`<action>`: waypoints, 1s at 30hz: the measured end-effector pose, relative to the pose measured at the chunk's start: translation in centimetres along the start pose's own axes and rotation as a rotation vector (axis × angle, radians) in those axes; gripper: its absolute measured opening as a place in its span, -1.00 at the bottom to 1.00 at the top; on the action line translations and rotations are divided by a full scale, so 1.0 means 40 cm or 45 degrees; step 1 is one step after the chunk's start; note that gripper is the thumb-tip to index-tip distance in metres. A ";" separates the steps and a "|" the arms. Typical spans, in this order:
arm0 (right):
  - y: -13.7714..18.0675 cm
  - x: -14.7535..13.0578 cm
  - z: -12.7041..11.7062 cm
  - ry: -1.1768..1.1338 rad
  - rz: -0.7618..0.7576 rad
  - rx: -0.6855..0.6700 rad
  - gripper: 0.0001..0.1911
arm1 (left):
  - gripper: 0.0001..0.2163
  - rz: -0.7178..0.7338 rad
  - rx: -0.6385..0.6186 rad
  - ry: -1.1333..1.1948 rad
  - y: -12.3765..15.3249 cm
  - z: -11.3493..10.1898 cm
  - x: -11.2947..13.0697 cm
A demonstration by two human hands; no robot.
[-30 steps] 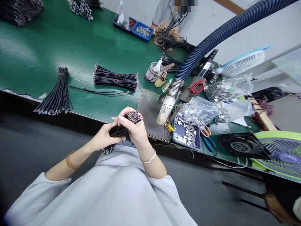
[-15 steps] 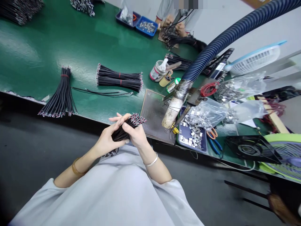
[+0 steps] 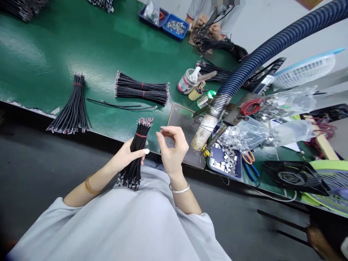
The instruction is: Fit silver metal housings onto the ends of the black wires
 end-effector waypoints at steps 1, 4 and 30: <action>0.009 -0.011 -0.002 0.058 -0.060 -0.024 -0.92 | -0.60 0.011 0.017 -0.015 0.002 -0.003 0.004; 0.029 -0.046 0.012 0.172 -0.236 -0.193 -0.92 | -0.58 0.035 0.025 -0.074 0.003 -0.011 0.008; 0.045 0.039 0.142 -0.977 0.858 -0.598 -0.50 | -0.84 -0.039 -0.240 -0.254 0.010 0.039 -0.029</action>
Point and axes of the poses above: each hand's wrist, its own y-axis away from the middle knuckle, its own z-axis out of the palm, x = y × z, the point moved 5 cm from there along -y, towards the middle knuckle, and after that the axes turned 5 degrees about z, right-handed, at the moved point
